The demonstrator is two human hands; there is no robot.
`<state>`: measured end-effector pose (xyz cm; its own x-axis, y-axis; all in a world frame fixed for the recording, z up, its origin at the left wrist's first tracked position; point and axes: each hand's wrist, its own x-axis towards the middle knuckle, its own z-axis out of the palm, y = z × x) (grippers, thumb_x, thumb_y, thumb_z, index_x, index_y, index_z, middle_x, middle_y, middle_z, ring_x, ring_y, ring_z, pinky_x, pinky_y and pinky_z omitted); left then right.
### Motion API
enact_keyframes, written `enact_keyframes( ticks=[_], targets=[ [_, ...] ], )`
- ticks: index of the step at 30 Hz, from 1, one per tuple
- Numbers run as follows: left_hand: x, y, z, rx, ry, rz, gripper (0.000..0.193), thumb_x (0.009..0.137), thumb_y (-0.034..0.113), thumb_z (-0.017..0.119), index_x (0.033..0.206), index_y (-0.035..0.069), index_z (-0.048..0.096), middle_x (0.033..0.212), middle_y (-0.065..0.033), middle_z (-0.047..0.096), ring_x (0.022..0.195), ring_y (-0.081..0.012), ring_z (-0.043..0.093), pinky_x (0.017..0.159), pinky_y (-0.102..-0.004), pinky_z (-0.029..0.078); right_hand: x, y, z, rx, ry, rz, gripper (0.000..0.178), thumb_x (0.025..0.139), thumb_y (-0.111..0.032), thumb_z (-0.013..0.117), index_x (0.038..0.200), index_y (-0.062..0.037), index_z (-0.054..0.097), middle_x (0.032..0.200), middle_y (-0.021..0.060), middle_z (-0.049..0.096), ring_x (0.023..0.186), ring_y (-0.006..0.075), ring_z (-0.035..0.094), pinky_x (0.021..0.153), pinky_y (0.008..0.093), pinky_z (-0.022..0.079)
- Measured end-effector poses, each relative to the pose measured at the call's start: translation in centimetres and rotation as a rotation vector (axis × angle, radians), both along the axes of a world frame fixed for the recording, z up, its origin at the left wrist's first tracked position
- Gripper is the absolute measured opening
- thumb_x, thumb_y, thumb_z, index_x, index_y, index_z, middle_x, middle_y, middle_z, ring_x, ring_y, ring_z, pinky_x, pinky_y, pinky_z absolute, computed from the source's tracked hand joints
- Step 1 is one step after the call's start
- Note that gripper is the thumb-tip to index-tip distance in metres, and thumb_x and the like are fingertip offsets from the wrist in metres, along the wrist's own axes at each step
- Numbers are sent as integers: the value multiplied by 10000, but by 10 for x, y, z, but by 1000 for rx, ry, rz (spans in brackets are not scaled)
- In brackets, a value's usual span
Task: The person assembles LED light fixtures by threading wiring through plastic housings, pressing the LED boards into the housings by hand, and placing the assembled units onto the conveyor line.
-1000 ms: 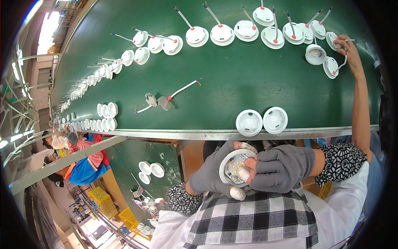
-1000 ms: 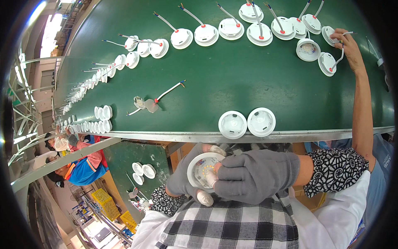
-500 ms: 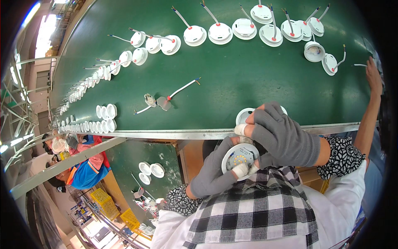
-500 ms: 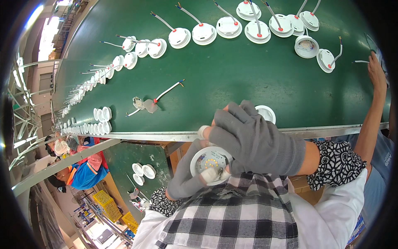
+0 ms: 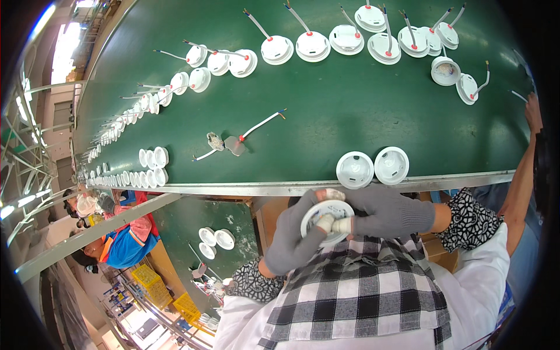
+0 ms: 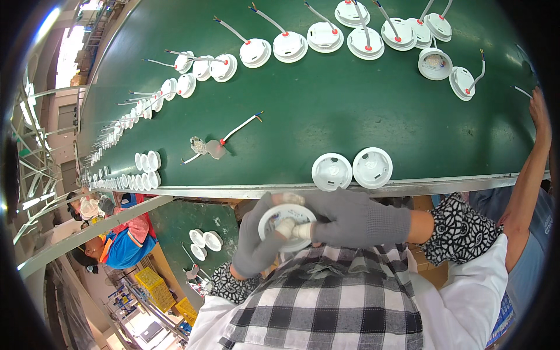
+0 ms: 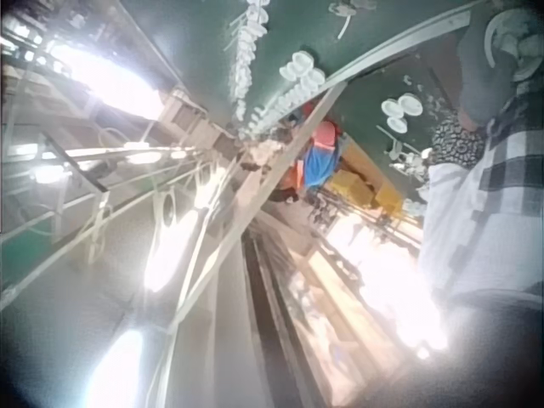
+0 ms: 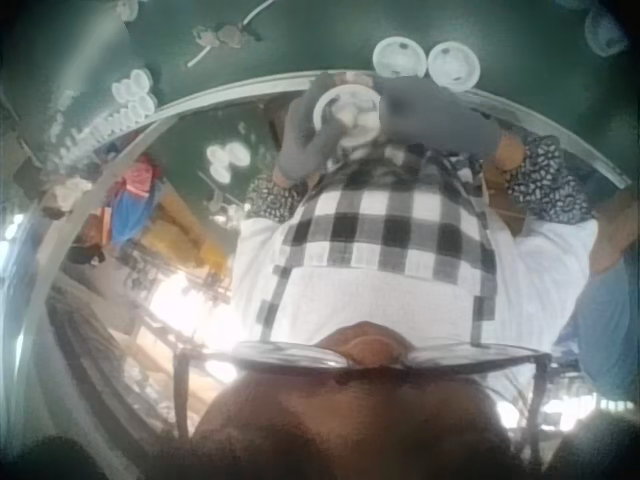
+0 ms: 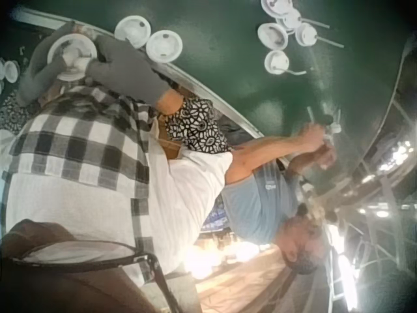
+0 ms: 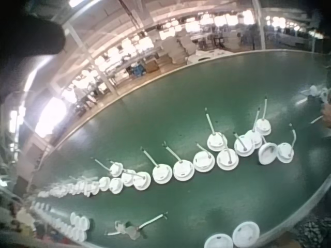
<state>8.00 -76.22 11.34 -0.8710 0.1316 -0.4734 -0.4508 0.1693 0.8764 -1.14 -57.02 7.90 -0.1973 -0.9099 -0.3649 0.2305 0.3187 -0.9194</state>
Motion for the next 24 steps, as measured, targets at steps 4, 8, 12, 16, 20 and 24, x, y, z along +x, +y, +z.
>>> enact_keyframes(
  ticks=[4, 8, 12, 16, 20, 24],
  targets=[
    [4, -6, -17, 207, -89, 92, 473, 892, 322, 580, 1219, -10, 496, 1129, -130, 603, 1056, -170, 588, 893, -300, 471, 6, -3, 3, 61, -31, -132, 401, 899, -282, 547, 1190, -7, 556, 868, 88, 675, 762, 126, 674, 713, 296, 539],
    [17, -1, -30, 303, 141, 32, 548, 911, 326, 549, 1310, -17, 396, 1164, -147, 578, 1077, -205, 580, 896, -316, 473, 18, -8, -3, 34, 43, -246, 380, 902, -254, 557, 1204, -24, 573, 839, 94, 687, 700, 114, 676, 674, 271, 545],
    [23, 1, -41, 272, 126, 25, 634, 894, 392, 585, 1328, -7, 351, 1187, -147, 561, 1071, -203, 582, 918, -337, 476, 29, -11, -1, 161, 36, -269, 396, 898, -261, 565, 1219, -30, 574, 825, 100, 695, 622, 108, 665, 643, 261, 549],
    [10, -5, -42, 432, 36, 33, 707, 793, 224, 744, 1338, 35, 338, 1195, -121, 550, 1089, -178, 564, 937, -331, 466, 19, -16, -8, 154, -78, -293, 410, 887, -260, 552, 1221, -24, 573, 818, 97, 692, 567, 114, 652, 605, 266, 551],
    [11, -17, -44, 402, 29, -66, 865, 644, 90, 857, 1344, 61, 349, 1218, -86, 535, 1126, -174, 537, 974, -339, 438, 15, -15, -3, 116, -67, -194, 431, 865, -237, 537, 1234, -15, 561, 853, 101, 688, 562, 103, 642, 589, 262, 548],
    [14, -24, -48, 483, -62, -9, 901, 607, 102, 880, 1342, 64, 361, 1223, -74, 533, 1126, -175, 534, 988, -344, 422, 13, -19, 8, 132, -224, -198, 465, 844, -241, 556, 1244, -4, 549, 942, 133, 677, 691, 138, 665, 679, 292, 552]
  ],
)
